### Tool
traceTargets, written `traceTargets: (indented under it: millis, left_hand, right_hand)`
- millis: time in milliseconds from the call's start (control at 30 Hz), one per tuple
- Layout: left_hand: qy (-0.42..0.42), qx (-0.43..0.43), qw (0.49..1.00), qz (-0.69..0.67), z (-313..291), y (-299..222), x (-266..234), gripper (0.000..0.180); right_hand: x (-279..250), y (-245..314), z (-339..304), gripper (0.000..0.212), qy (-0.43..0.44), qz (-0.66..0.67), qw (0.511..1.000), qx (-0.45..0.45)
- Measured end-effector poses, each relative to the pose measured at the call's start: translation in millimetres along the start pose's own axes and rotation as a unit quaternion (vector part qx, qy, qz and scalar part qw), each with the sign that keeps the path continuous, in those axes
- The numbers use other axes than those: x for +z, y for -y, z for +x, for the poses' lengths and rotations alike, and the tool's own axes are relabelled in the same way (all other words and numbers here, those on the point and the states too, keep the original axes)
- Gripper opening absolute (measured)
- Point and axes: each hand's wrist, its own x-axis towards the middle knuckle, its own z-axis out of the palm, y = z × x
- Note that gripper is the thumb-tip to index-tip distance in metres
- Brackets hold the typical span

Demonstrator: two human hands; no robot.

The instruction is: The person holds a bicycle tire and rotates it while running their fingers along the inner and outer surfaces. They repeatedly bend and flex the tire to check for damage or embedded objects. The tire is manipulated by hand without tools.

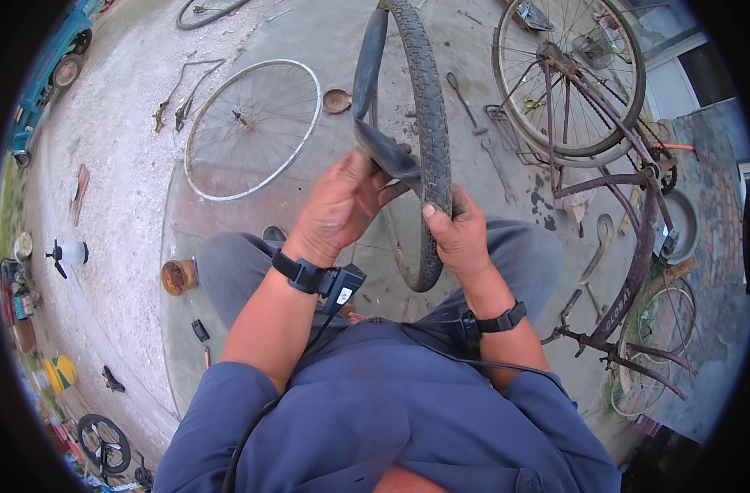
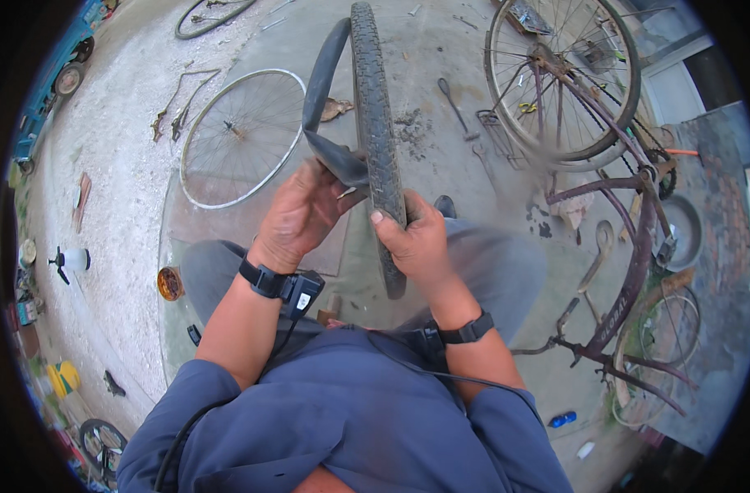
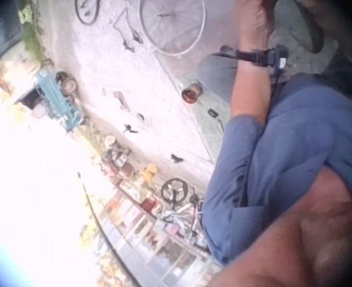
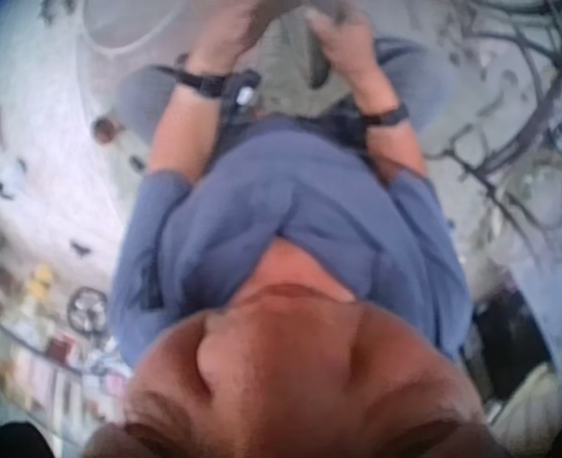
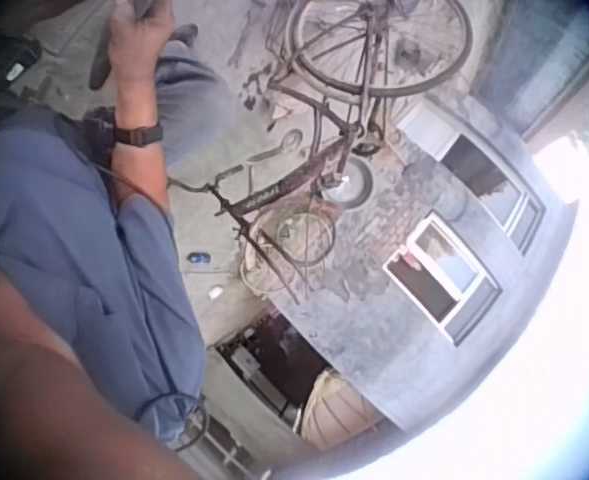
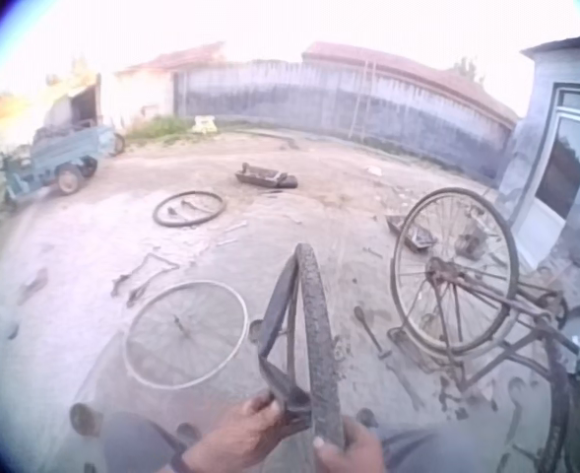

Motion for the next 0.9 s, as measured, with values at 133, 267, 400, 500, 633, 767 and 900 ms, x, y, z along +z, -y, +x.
traceTargets:
  millis: [133, 267, 400, 500, 633, 767, 900]
  left_hand:
    - [-0.007, -0.028, 0.998, 0.057, 1, 16, -5, 0.032]
    - [-0.022, -0.013, 0.999, 0.034, 9, 21, -4, 0.028]
    - [-0.022, -0.009, 0.999, 0.029, 20, 22, 1, 0.024]
    - [-0.031, -0.007, 0.999, 0.027, 21, 21, 7, 0.021]
    - [-0.049, 0.014, 0.999, 0.005, 14, 20, 15, 0.019]
    - [-0.058, -0.014, 0.998, -0.014, 14, 19, 17, 0.018]
    - [-0.084, -0.024, 0.996, -0.001, 13, 22, 17, 0.015]
  right_hand:
    - [4, 5, 0, 0.03, 0.014, 0.061, 0.998, 0.012]
    - [1, 8, 0, 0.032, 0.048, 0.023, 0.999, 0.012]
    - [-7, 8, -1, 0.033, 0.072, -0.057, 0.996, -0.007]
    - [-9, 9, -1, 0.031, 0.081, -0.037, 0.996, 0.01]
    - [-10, 13, 1, 0.031, 0.096, -0.073, 0.993, -0.012]
    - [-12, 13, 0, 0.029, 0.124, -0.055, 0.99, 0.023]
    - [-14, 8, -3, 0.029, 0.142, -0.031, 0.989, 0.018]
